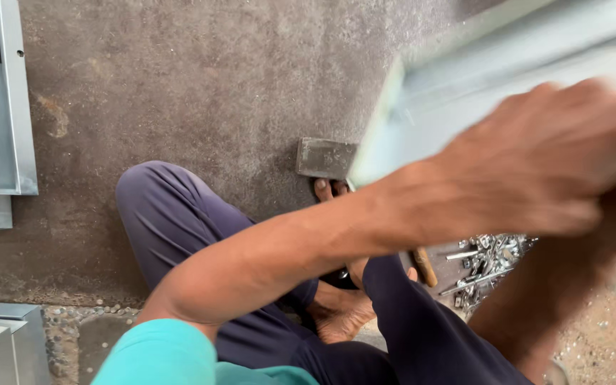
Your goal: The person sits on the floor and assembles a light green metal box. They use a hammer to secure small metal pins into pre-drilled holes on the box's frame and then attach a metal latch mechanism to the front.
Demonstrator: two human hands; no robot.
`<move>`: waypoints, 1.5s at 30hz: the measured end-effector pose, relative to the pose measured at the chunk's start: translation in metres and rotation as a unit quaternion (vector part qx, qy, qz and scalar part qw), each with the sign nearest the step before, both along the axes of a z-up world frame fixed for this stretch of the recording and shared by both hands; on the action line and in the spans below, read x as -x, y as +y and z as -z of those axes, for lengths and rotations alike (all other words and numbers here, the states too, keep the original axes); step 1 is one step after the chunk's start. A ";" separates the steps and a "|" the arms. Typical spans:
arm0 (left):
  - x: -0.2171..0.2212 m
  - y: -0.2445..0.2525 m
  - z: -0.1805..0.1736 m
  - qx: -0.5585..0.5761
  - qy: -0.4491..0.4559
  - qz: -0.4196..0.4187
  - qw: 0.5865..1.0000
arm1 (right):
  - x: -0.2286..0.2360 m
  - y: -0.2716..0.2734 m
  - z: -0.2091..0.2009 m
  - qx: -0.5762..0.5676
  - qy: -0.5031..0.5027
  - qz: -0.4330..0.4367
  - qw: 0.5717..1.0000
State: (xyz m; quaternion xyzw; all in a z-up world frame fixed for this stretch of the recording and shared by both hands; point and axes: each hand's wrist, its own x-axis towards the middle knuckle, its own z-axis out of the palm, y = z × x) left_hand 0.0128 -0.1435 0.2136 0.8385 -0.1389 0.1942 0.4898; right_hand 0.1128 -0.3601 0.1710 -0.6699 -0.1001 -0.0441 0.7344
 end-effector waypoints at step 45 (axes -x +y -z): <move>0.020 0.139 0.228 0.868 0.073 -0.003 0.491 | 0.095 0.187 0.154 0.657 -0.070 -0.312 0.683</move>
